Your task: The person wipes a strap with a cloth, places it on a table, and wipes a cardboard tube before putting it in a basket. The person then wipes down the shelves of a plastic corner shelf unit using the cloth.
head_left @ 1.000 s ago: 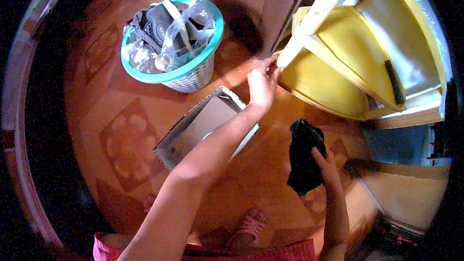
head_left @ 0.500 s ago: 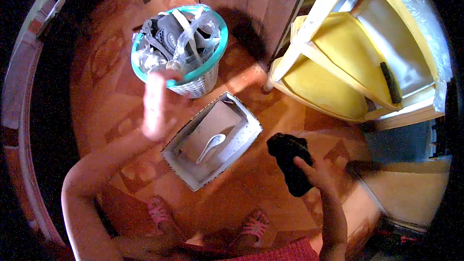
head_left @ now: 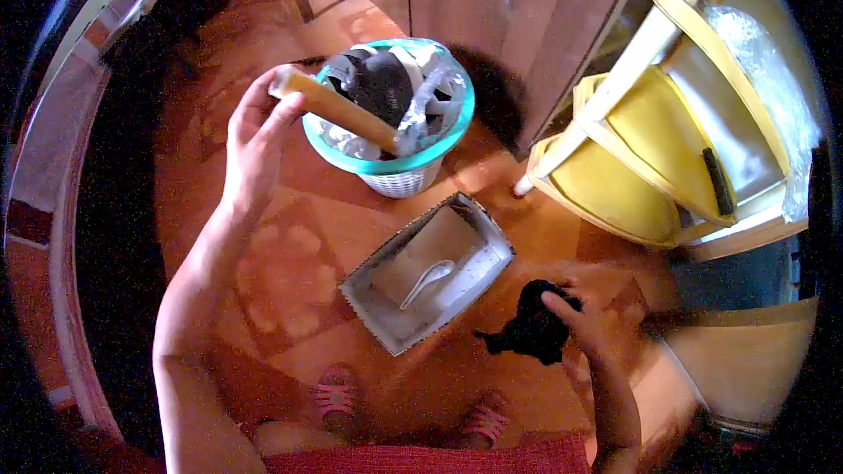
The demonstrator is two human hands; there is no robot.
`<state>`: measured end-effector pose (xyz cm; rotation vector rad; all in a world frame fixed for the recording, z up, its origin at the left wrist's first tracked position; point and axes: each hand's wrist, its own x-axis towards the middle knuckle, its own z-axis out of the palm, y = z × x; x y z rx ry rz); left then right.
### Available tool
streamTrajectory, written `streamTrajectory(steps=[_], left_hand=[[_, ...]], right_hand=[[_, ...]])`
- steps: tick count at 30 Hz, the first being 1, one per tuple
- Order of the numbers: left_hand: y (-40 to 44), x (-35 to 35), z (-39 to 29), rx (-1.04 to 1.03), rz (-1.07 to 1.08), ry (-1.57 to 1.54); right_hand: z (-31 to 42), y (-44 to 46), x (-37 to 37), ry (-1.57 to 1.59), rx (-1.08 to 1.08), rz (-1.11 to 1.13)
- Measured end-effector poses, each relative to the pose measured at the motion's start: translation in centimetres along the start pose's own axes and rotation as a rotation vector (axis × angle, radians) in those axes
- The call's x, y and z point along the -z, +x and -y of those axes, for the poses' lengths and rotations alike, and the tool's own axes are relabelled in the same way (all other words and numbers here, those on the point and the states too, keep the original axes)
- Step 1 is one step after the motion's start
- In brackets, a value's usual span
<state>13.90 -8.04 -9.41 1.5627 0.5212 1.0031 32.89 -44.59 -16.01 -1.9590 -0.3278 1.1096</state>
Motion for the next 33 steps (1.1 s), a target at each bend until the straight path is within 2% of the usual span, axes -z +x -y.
streamTrajectory(steps=[1, 2, 4, 5, 6, 7, 10, 11, 13, 15, 16, 19, 22, 23, 25, 30, 33], left_hand=[[-0.1, 1.0, -0.1, 0.051, -0.03, -0.17], [-0.1, 2.6, 0.5, 0.074, -0.039, -0.17], [-1.2, 2.9, 0.1, 0.089, -0.097, -0.177], [-1.8, 2.8, -0.2, 0.105, -0.144, -0.185], [-2.5, 2.7, 0.4, 0.129, -0.17, -0.314], [-3.0, 2.5, 0.3, 0.146, -0.217, -0.315], [-2.7, 5.2, 2.3, 0.131, -0.227, -0.463], [-2.7, 6.5, 3.1, 0.116, -0.24, -0.497], [-3.0, 6.3, 2.1, 0.092, -0.263, -0.51], [-3.3, 6.3, 2.0, 0.069, -0.306, -0.555], [-3.9, 6.3, 1.8, 0.119, -0.256, -0.514], [-4.9, 5.6, 1.9, 0.169, -0.154, -0.618], [-6.1, 4.4, 2.5, 0.226, -0.101, -0.703], [-6.5, 4.2, 2.4, 0.266, -0.079, -0.725], [-6.9, 4.1, 3.0, 0.355, -0.05, -0.804], [-6.9, 2.0, 2.1, 0.356, -0.22, -0.743], [-7.0, 2.2, 2.4, 0.308, -0.165, -0.734]], right_hand=[[1.0, 0.2, -0.2, -0.16, -0.053, 0.115], [1.3, 0.9, -0.8, -0.164, -0.052, 0.117], [2.0, 2.3, -2.1, -0.293, 0.747, 0.13], [2.9, 2.4, -2.6, -0.32, 0.811, 0.171], [5.0, 1.5, -3.8, -0.247, 0.783, 0.167], [7.0, 0.8, -5.1, -0.175, 0.755, 0.162], [10.5, 1.2, -7.0, -0.245, 0.739, 0.126], [11.7, 1.5, -7.6, -0.306, 0.872, 0.07], [13.5, 1.8, -8.8, -0.329, 0.775, 0.092], [15.3, 1.4, -9.9, -0.372, 0.791, 0.093], [15.7, 1.5, -10.5, -0.368, 0.866, 0.066], [16.0, 1.1, -12.4, -0.267, 0.986, -0.012], [15.4, 1.4, -13.8, -0.093, 1.107, 0.016], [15.3, 1.0, -13.8, -0.085, 1.061, 0.022], [14.7, 1.3, -14.1, -0.084, 1.103, -0.027], [14.4, 0.7, -13.4, -0.147, 1.105, -0.121], [14.0, 1.2, -13.1, -0.179, 1.085, -0.166]])
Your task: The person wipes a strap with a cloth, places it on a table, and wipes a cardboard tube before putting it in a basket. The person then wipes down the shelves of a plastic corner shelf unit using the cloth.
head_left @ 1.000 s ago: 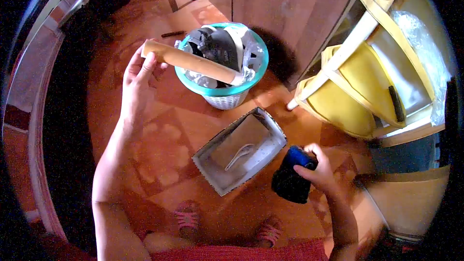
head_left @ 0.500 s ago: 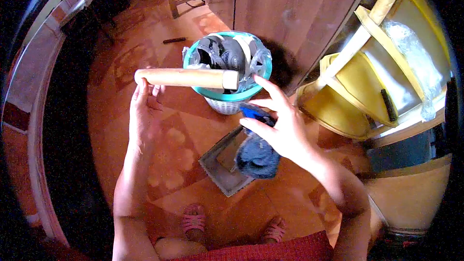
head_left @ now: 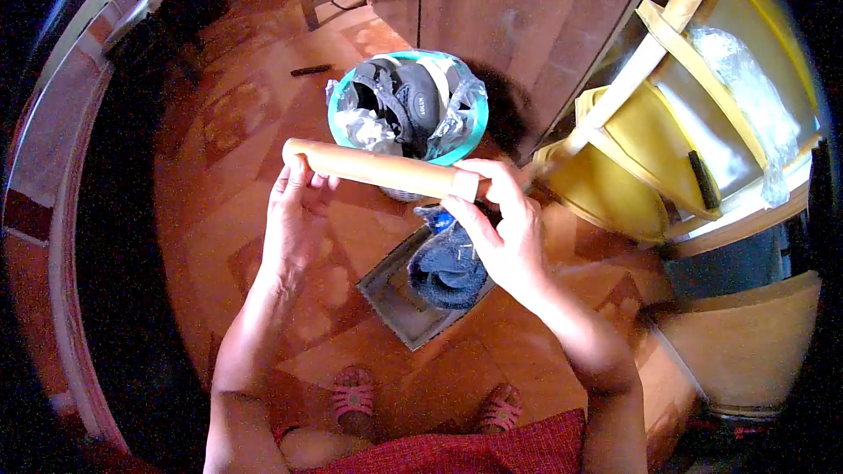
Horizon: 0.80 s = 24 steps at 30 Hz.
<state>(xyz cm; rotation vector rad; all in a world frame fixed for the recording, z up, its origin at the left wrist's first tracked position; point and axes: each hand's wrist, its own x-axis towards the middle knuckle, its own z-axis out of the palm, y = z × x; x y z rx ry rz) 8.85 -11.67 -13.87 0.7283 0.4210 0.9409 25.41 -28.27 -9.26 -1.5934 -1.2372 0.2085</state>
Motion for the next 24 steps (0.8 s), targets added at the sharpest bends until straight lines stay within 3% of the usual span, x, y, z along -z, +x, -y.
streamTrajectory(steps=[9, 18, 20, 22, 24], left_hand=[[-1.3, -3.3, 1.0, 0.027, 0.258, 0.154], [-3.1, -6.3, 1.4, 0.062, 0.237, 0.111], [-2.4, -5.3, 1.1, -0.031, 0.188, 0.274], [-1.9, -5.6, 0.7, -0.007, -0.016, 0.137], [-2.2, -5.1, 0.7, 0.059, 0.038, 0.231]], right_hand=[[-1.0, -1.8, -0.8, 0.087, -0.031, 0.042], [-1.3, -2.7, -0.4, 0.184, -0.01, -0.073], [-0.8, -2.5, 0.3, 0.11, -0.072, -0.019], [-2.8, -2.8, 1.3, 0.211, -0.311, 0.144], [-3.7, -2.7, 2.7, 0.483, -0.636, 0.007]])
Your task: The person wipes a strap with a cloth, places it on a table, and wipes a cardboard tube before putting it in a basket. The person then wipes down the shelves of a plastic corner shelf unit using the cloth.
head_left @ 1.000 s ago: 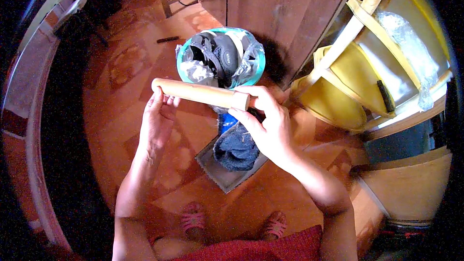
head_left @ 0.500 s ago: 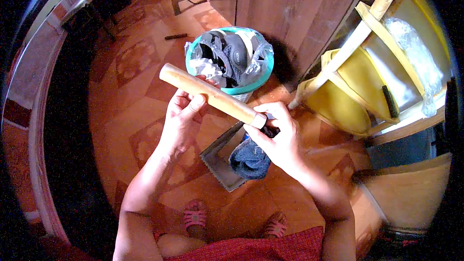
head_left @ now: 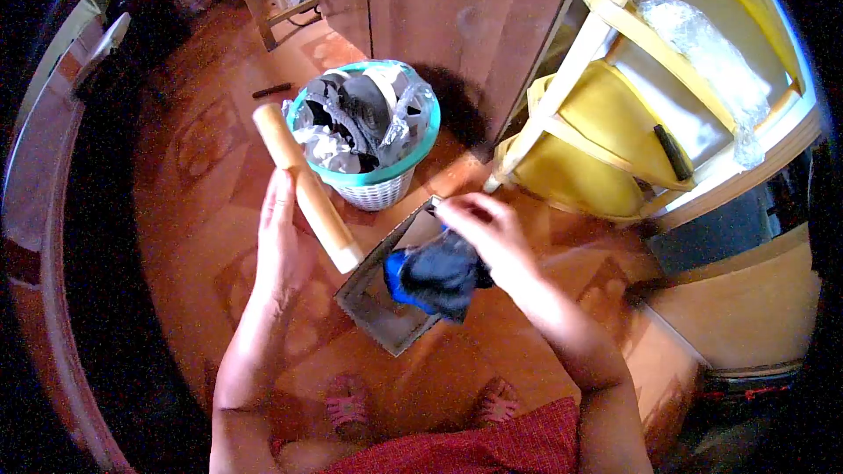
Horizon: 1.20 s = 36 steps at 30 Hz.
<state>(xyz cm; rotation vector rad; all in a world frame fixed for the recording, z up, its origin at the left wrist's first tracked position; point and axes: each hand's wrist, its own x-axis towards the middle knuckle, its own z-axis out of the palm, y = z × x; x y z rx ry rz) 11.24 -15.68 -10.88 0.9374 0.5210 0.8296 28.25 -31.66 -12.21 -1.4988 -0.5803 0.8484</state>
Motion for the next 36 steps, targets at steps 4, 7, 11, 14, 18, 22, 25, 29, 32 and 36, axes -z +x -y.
streamTrajectory(steps=[4, 7, 11, 14, 18, 22, 25, 29, 32, 36], left_hand=[[-1.8, -3.0, 2.6, 0.177, -0.043, 0.011], [-2.8, -5.4, 4.4, 0.247, 0.044, -0.132], [-4.4, -5.5, 4.9, 0.379, 0.27, -0.112], [-4.8, -6.0, 4.6, 0.375, 0.285, -0.028], [-5.1, -6.9, 4.2, 0.326, 0.318, 0.043], [-5.5, -7.2, 5.0, 0.314, 0.342, 0.101], [-5.7, -6.8, 4.5, 0.308, 0.579, 0.081], [-7.3, -6.1, 3.9, 0.264, 0.709, 0.42], [-6.9, -5.7, 3.8, 0.333, 0.63, 0.358], [-6.5, -5.6, 4.9, 0.215, 0.655, 0.434]], right_hand=[[3.5, -1.2, 0.4, 0.672, -0.101, -0.093], [2.6, -2.4, -1.8, 0.152, 0.388, -0.049], [1.5, -2.1, -1.8, -0.512, 0.791, -0.082], [1.5, -1.7, -1.5, -0.505, 0.861, -0.172], [2.5, -1.0, -0.6, -0.524, 0.804, -0.307], [3.2, -1.4, 0.0, -0.032, 0.538, -0.007], [3.4, -0.6, 1.1, -0.031, 0.633, -0.141], [4.9, -0.6, 2.3, 0.079, 0.61, -0.301], [4.0, 0.1, 2.0, -0.051, 0.758, -0.418], [3.8, -1.9, 1.3, -0.539, 0.744, -0.551]])
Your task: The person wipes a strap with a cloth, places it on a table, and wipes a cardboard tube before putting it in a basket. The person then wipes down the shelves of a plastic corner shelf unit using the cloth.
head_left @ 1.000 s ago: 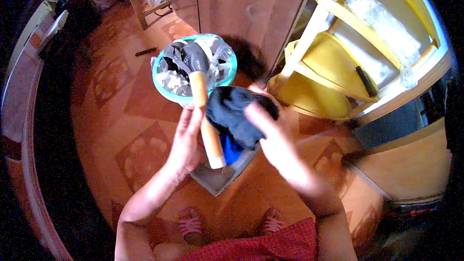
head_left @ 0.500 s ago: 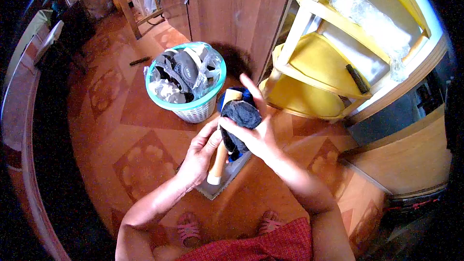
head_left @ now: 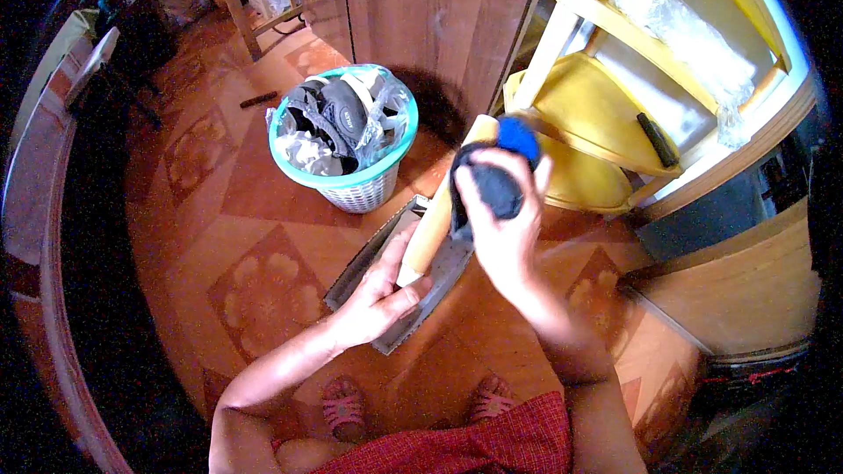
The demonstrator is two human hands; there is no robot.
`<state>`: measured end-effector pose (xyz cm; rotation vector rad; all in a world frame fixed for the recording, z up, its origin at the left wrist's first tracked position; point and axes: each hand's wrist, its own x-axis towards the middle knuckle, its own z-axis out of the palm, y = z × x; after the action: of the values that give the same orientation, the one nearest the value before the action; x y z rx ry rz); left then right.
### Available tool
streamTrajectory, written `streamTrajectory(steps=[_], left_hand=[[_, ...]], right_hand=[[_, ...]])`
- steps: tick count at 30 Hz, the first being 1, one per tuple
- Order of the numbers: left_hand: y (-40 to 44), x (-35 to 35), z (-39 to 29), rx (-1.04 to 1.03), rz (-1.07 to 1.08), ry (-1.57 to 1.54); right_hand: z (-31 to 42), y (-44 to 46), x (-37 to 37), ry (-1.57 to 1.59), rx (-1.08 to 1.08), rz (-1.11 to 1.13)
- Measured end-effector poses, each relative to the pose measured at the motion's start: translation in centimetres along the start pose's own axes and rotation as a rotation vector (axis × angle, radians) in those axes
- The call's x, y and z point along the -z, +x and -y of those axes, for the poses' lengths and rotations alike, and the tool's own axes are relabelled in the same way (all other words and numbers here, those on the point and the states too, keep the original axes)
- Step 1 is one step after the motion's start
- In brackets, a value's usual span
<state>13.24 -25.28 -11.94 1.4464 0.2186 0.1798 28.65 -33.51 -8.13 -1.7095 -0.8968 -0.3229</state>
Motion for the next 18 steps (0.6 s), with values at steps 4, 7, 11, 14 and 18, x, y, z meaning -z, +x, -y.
streamTrajectory(steps=[4, 7, 11, 14, 18], left_hand=[[0.5, 0.7, 0.5, -0.107, -0.006, 0.035], [0.1, 0.5, -0.2, -0.092, -0.03, 0.135], [-0.2, 0.7, 0.0, -0.082, 0.008, 0.072], [-0.3, 0.7, -0.1, -0.118, 0.002, 0.186], [0.1, 0.4, -0.1, -0.157, -0.051, 0.31]], right_hand=[[0.9, -3.6, -0.4, 0.032, 0.223, 0.306], [1.3, -2.6, 0.1, -0.017, 0.213, 0.271], [0.0, 1.9, 0.8, -0.033, 0.11, -0.023], [-1.3, 3.3, 1.1, -0.051, 0.112, -0.112], [0.2, -0.4, 0.5, -0.169, 0.22, 0.145]])
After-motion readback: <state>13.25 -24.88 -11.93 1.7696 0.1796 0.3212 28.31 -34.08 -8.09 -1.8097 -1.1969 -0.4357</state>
